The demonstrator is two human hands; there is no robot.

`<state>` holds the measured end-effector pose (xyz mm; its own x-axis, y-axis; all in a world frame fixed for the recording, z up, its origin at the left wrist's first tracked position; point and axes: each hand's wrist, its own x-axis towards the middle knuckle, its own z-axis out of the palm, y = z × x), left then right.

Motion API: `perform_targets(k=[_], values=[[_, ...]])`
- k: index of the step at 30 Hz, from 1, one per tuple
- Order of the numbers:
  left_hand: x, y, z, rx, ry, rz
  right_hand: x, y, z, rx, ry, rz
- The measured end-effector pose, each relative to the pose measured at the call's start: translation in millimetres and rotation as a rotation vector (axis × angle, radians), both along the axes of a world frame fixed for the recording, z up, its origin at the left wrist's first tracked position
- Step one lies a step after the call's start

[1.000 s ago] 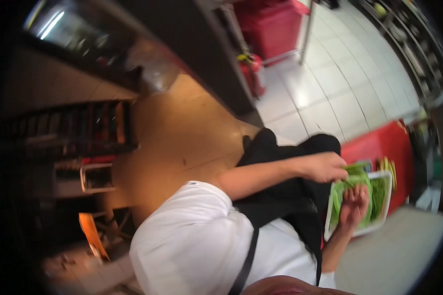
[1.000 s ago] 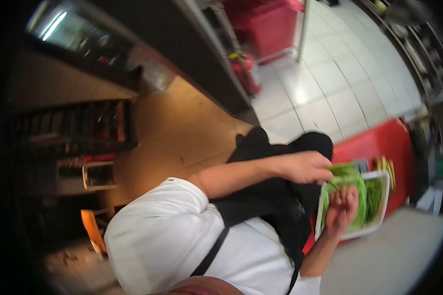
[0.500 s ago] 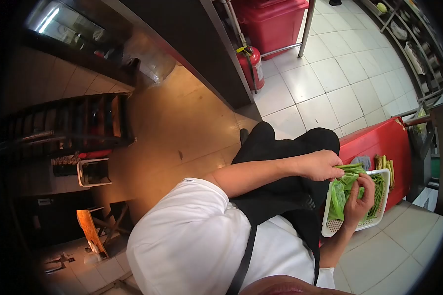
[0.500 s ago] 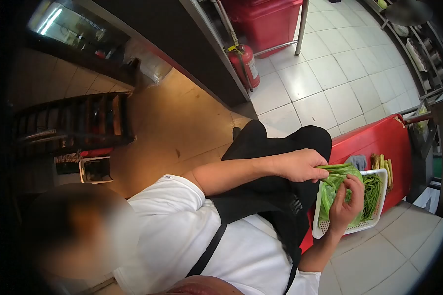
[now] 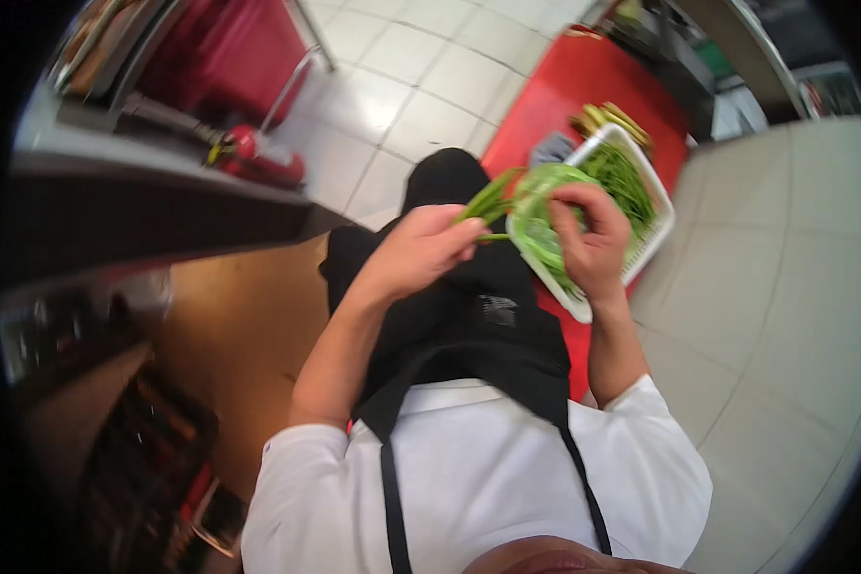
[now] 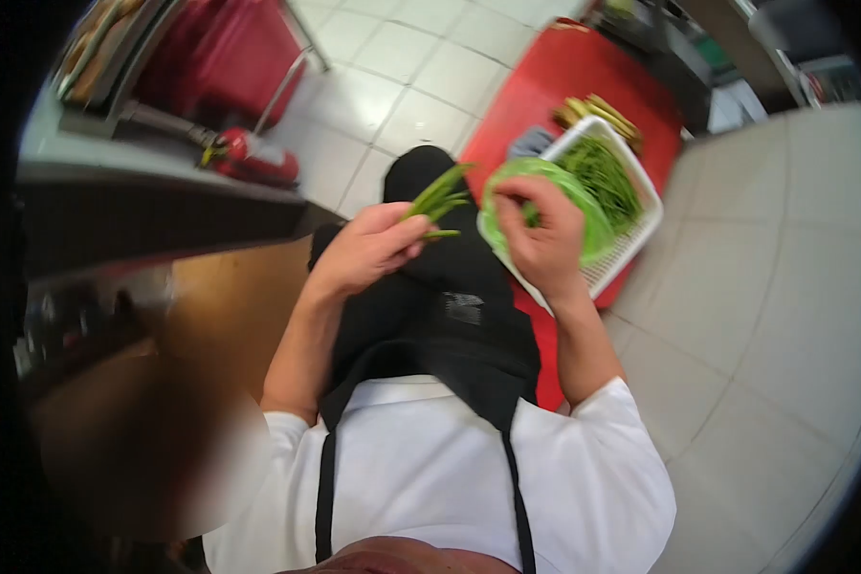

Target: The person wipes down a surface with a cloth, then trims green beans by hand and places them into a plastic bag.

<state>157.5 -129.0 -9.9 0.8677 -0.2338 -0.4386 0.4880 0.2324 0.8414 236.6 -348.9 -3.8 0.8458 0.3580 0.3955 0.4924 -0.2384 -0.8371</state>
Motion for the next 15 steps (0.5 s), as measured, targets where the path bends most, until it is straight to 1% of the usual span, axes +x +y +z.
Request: perform_targets(k=[2, 3, 9, 13, 15], values=[[1.3, -2.5, -0.7, -0.021, 0.026, -0.029, 1.2, 2.9, 15.6, -0.090, -0.119, 0.075], [2.8, -2.6, -0.1, -0.023, 0.044, -0.025, 0.6, 3.6, 18.4, -0.124, -0.094, 0.092], [4.5, -4.5, -0.1, -0.016, 0.045, -0.009, 0.8, 5.6, 14.8, -0.189, -0.233, 0.173], [6.0, -5.5, 5.3, 0.013, 0.034, -0.044, 7.8, 6.2, 12.9, -0.285, -0.363, 0.249], [6.2, -5.6, 8.0, 0.013, 0.029, -0.062, 9.6, 6.4, 13.0, -0.286, -0.390, 0.264]])
